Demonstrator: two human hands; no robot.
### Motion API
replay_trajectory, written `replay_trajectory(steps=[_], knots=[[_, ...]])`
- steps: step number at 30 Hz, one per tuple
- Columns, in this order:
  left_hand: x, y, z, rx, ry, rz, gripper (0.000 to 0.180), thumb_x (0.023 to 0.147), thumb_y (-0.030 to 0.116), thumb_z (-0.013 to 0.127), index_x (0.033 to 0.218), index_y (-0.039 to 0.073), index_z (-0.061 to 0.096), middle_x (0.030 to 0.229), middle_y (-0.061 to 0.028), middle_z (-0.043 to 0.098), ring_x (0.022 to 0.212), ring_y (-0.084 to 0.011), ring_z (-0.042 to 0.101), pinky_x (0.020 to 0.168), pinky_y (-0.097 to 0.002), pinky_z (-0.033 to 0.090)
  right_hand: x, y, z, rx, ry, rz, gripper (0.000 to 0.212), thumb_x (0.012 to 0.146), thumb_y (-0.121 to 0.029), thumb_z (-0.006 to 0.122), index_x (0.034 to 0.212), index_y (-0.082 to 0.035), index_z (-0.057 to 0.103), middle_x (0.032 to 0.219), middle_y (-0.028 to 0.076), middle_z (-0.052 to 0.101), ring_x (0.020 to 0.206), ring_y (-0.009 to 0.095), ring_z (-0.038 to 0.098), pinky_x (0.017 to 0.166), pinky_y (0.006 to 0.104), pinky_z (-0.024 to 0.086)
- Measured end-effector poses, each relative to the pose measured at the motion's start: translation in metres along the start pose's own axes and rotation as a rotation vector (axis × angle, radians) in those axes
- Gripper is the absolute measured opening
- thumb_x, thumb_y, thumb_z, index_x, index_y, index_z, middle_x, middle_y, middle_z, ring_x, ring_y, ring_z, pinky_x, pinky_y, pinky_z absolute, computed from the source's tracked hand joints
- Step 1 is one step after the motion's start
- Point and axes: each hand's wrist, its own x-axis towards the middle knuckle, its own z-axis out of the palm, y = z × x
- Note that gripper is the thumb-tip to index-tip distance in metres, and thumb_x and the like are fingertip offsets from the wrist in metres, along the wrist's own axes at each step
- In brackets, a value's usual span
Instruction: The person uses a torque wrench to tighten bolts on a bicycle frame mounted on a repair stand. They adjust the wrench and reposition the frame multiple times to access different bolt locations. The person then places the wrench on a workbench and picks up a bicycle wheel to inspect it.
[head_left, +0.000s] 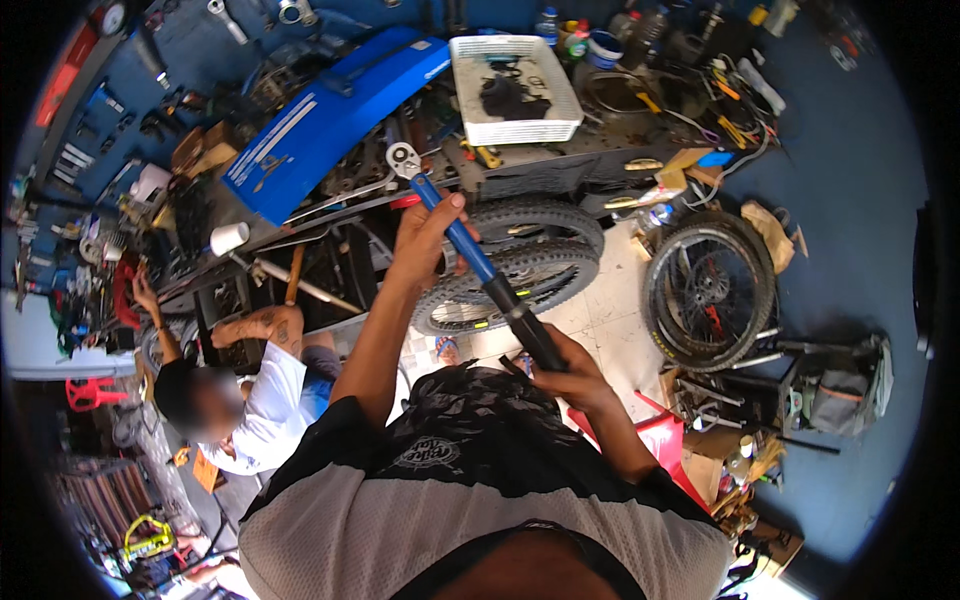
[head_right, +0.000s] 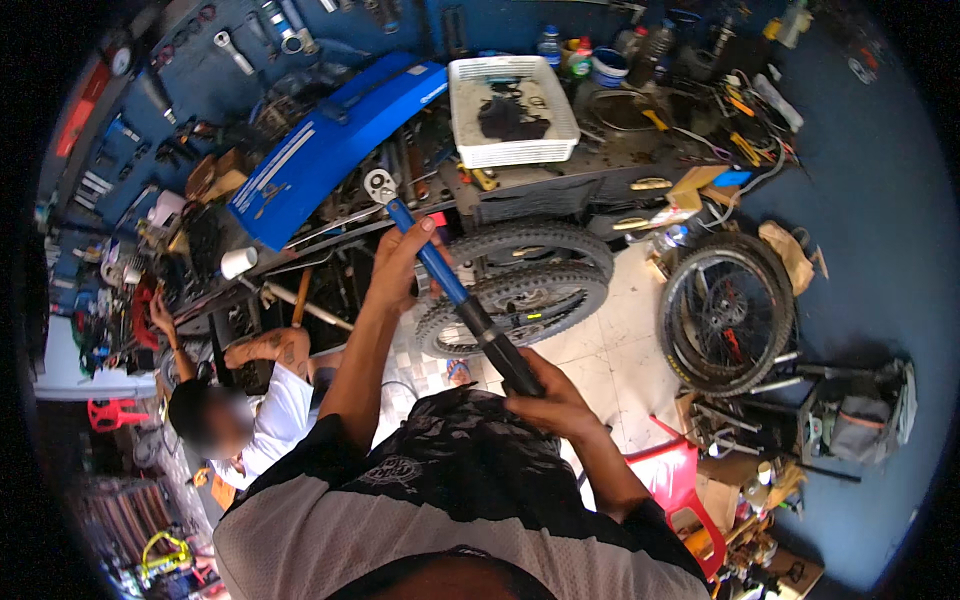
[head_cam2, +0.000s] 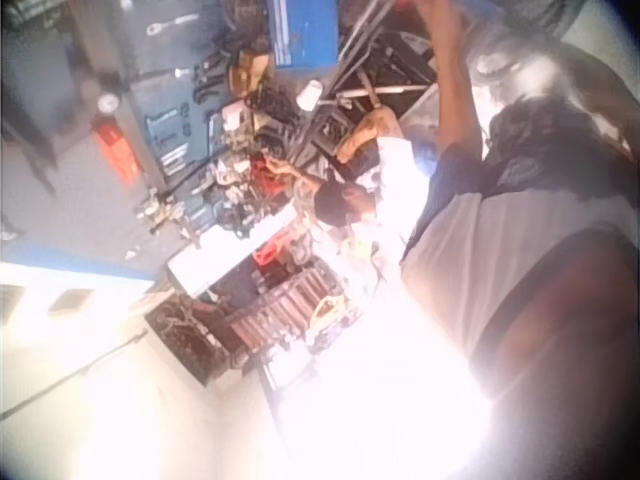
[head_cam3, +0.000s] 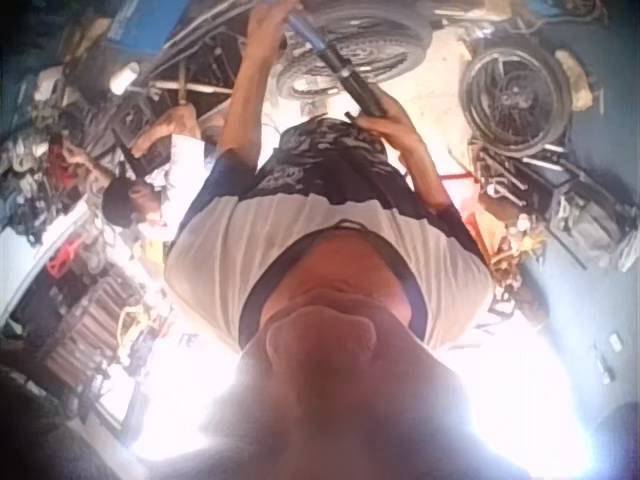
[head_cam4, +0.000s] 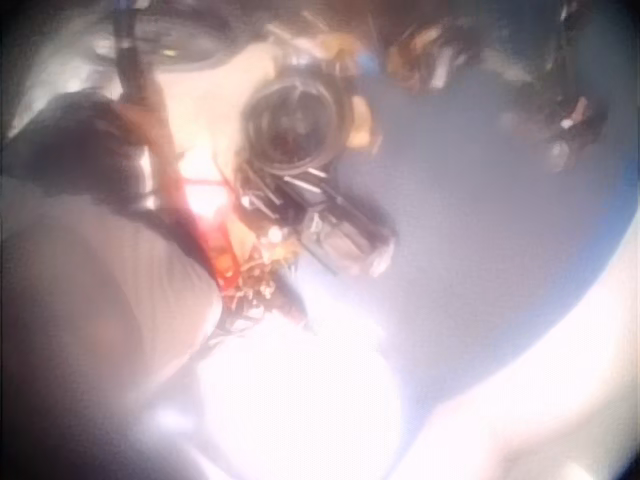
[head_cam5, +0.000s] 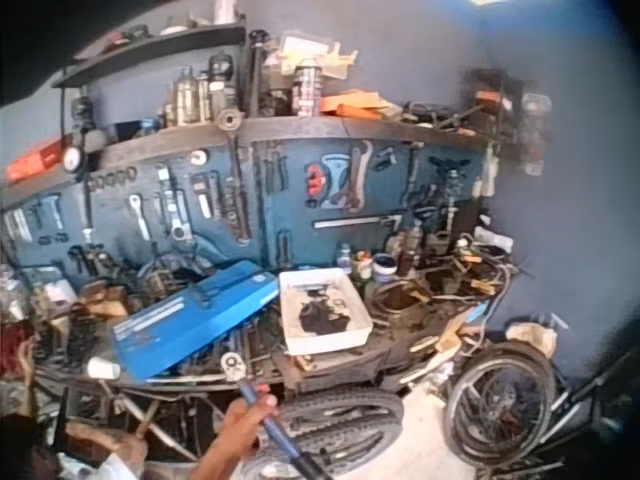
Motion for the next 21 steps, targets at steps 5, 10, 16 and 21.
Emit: replay_trajectory(steps=[5,10,16,21], knots=[[-0.003,-0.005,-0.003,-0.053,-0.04,0.06,0.031,0.099,0.034,0.07,0.093,0.006,0.058,0.071,-0.014,0.067,0.047,-0.019,0.061,0.036,-0.031,0.044,-0.001,0.012,0.002,0.009,0.114,0.083,0.085,0.09,-0.006,0.066,0.163,-0.008,0.023,0.061,0.004,0.049,0.044,0.012,0.044,0.045,0.0263,0.036],[-0.003,-0.009,-0.009,-0.044,0.068,0.025,0.029,0.099,0.031,0.069,0.092,0.005,0.057,0.071,-0.014,0.067,0.046,-0.0188,0.06,0.036,-0.0316,0.043,0.02,0.011,0.001,-1.056,0.3,-0.256,0.073,0.09,-0.005,0.067,0.156,-0.012,0.035,0.072,0.006,0.061,0.052,0.018,0.057,0.052,0.0309,0.048],[-0.011,-0.003,-0.024,-0.158,0.055,0.101,0.029,0.1,0.029,0.068,0.088,0.005,0.058,0.07,-0.0141,0.067,0.044,-0.019,0.06,0.035,-0.032,0.045,0.021,-0.003,-0.005,0.434,-0.198,0.092,0.079,0.091,-0.002,0.063,0.16,-0.01,0.027,0.065,0.002,0.045,0.041,0.008,0.04,0.037,0.0237,0.03],[-0.02,0.007,-0.041,-0.08,0.042,0.154,0.028,0.101,0.028,0.067,0.088,0.005,0.059,0.07,-0.0142,0.068,0.044,-0.0195,0.06,0.035,-0.0324,0.045,0.032,0.013,-0.006,-0.044,0.08,0.255,0.076,0.089,0.0,0.064,0.158,-0.01,0.031,0.071,0.005,0.054,0.044,0.012,0.046,0.041,0.0275,0.037]])
